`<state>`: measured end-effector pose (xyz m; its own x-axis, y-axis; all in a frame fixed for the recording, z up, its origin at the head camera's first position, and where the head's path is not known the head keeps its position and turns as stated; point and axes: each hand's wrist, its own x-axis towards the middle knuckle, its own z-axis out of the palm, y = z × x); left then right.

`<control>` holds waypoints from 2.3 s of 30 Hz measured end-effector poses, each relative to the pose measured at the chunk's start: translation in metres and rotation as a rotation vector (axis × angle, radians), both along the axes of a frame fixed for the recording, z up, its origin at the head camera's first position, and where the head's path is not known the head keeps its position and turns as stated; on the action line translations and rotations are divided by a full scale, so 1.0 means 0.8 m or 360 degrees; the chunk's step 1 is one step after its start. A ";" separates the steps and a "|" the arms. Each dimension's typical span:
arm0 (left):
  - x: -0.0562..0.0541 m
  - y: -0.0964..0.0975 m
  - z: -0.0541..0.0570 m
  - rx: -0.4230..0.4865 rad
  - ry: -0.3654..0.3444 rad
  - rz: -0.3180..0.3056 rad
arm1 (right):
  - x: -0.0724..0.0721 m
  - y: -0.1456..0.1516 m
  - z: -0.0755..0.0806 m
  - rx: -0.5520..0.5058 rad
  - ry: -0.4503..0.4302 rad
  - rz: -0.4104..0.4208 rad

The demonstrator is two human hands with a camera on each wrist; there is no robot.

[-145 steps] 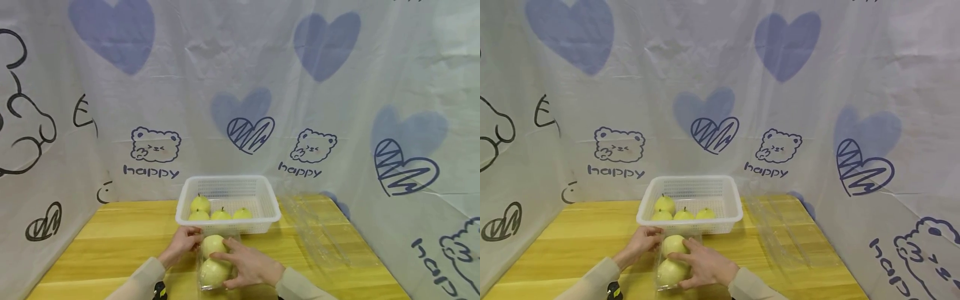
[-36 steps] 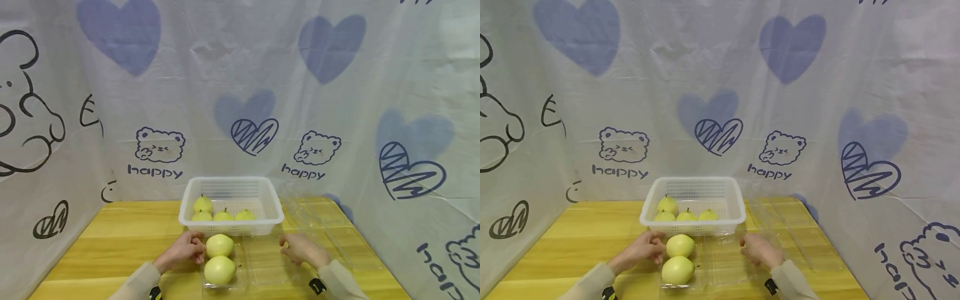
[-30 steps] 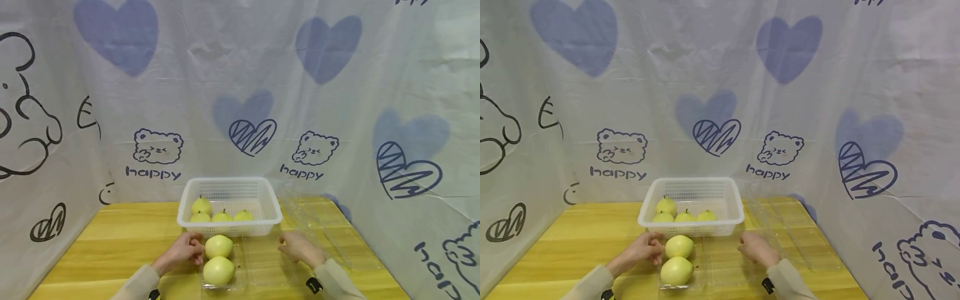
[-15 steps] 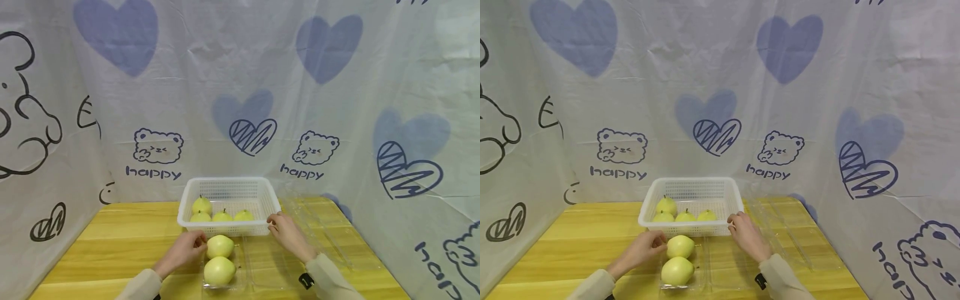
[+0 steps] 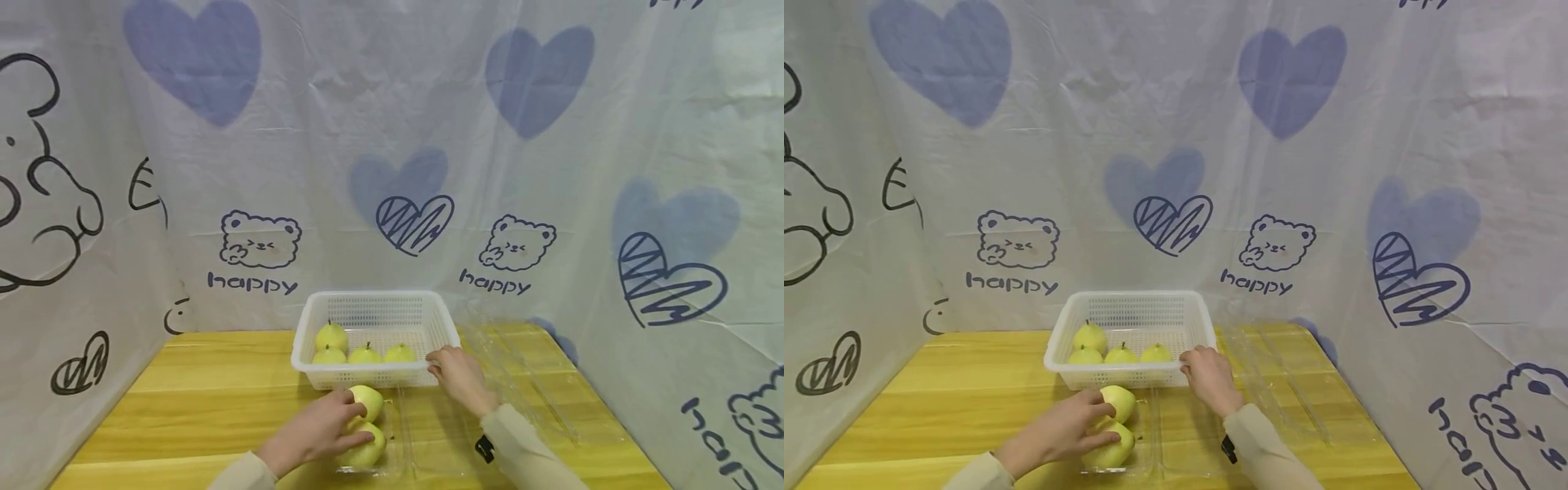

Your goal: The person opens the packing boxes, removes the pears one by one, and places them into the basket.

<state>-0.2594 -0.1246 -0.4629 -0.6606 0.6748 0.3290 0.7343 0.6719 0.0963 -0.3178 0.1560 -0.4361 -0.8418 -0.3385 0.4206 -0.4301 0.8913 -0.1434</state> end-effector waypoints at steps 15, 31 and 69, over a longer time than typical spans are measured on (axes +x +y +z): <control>0.017 0.028 -0.004 -0.0248 -0.0125 0.0151 | -0.001 -0.004 -0.004 -0.0013 -0.0046 -0.0019; 0.022 0.045 -0.017 -0.0118 -0.0177 0.0393 | 0.000 -0.004 -0.005 -0.0040 -0.0012 -0.0009; 0.014 0.036 -0.004 0.0604 -0.0298 0.0269 | -0.006 -0.002 -0.005 0.0018 0.0131 0.0097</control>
<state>-0.2478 -0.0960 -0.4665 -0.8226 0.4073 0.3967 0.5641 0.6722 0.4796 -0.3224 0.1546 -0.4402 -0.7824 -0.3929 0.4832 -0.4932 0.8646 -0.0957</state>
